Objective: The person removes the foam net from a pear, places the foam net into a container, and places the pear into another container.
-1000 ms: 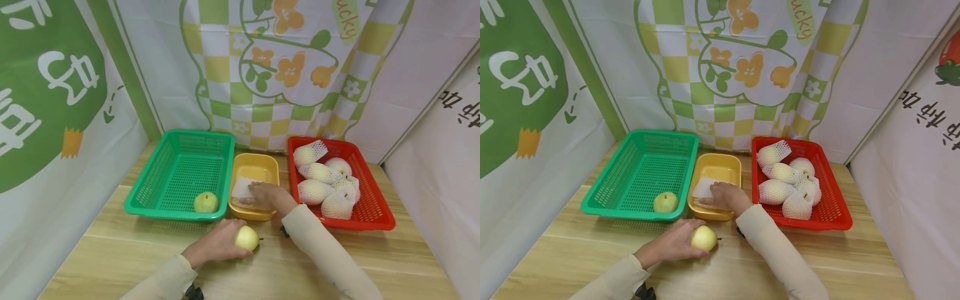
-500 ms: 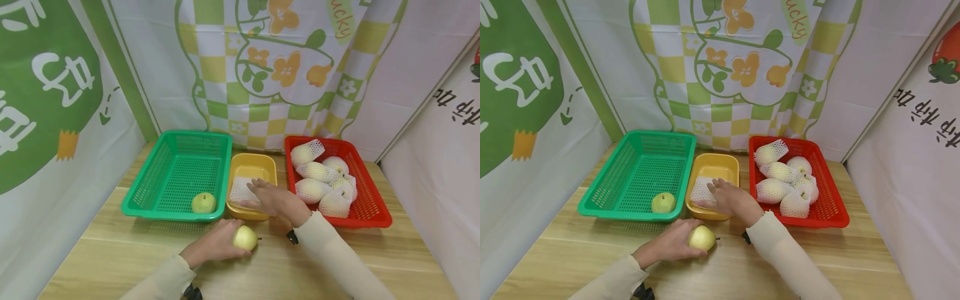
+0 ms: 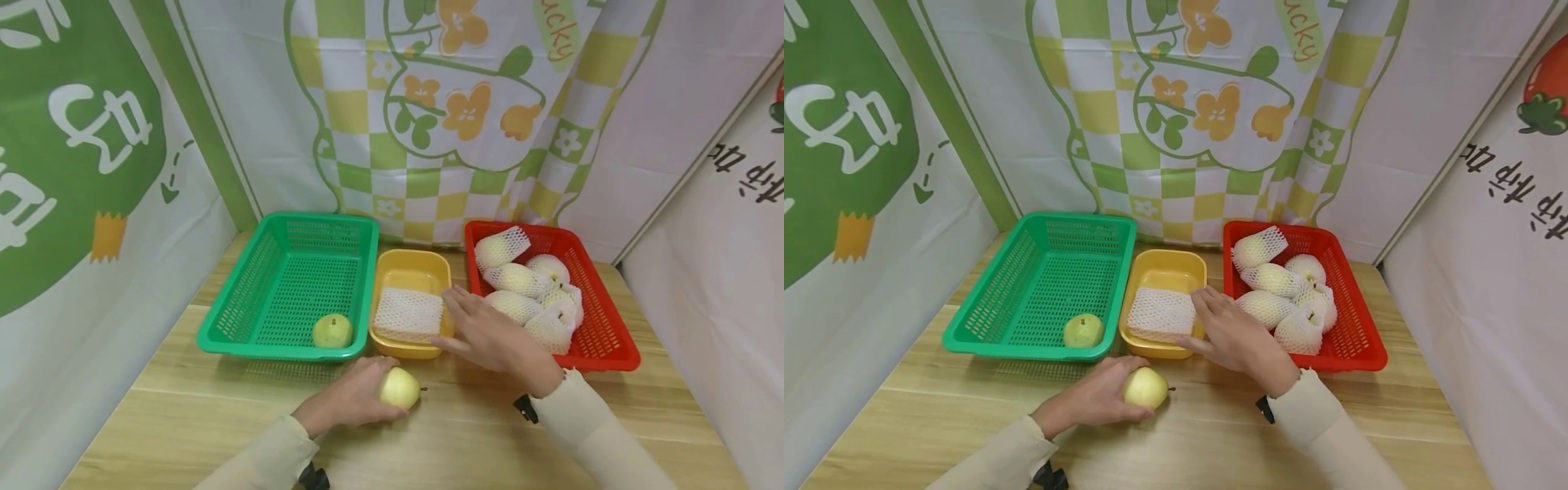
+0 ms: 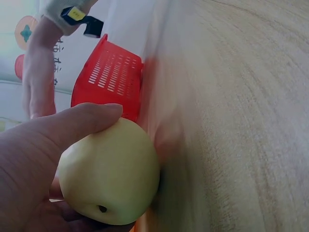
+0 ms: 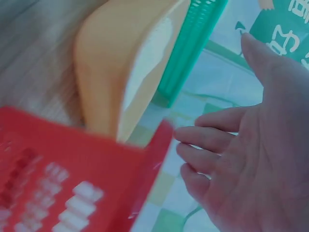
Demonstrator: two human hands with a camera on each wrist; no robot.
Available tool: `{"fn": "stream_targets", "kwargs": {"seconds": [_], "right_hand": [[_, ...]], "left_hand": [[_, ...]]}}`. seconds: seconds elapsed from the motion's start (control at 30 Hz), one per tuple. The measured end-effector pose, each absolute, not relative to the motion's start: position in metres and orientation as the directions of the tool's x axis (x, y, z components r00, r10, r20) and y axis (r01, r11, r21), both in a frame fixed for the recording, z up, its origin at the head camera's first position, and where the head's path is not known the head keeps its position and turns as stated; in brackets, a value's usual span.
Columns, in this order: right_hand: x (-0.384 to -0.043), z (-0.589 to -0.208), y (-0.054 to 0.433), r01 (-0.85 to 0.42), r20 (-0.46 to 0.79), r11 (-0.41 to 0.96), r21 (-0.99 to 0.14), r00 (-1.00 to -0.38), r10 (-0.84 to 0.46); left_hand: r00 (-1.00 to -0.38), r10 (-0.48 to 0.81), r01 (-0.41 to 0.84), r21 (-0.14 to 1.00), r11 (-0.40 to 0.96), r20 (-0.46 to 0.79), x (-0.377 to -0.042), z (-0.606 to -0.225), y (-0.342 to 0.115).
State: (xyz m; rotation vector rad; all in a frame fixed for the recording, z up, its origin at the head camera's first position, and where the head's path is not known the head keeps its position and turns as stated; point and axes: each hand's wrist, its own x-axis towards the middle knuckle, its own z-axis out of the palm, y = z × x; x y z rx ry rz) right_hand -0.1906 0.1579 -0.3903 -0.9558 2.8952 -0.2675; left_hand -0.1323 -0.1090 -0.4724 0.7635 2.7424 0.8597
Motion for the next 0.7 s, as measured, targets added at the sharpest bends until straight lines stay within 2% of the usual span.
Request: {"fn": "stream_targets", "kwargs": {"seconds": [0.13,0.47,0.7], "right_hand": [[-0.188,-0.404,0.178,-0.608,0.055,0.776,-0.166,-0.792,-0.608],[-0.187,-0.435,0.201,-0.633,0.147,0.766,-0.113,-0.773,-0.617],[-0.187,-0.446,0.201,-0.614,0.155,0.784,-0.088,-0.786,-0.598]], "left_hand": [[-0.857,0.515,0.407,0.586,0.7,-0.02,-0.133,-0.472,-0.109],[-0.846,0.531,0.419,0.564,0.711,-0.041,-0.135,-0.472,-0.109],[-0.833,0.552,0.444,0.544,0.712,-0.042,-0.136,-0.469,-0.107]]}}
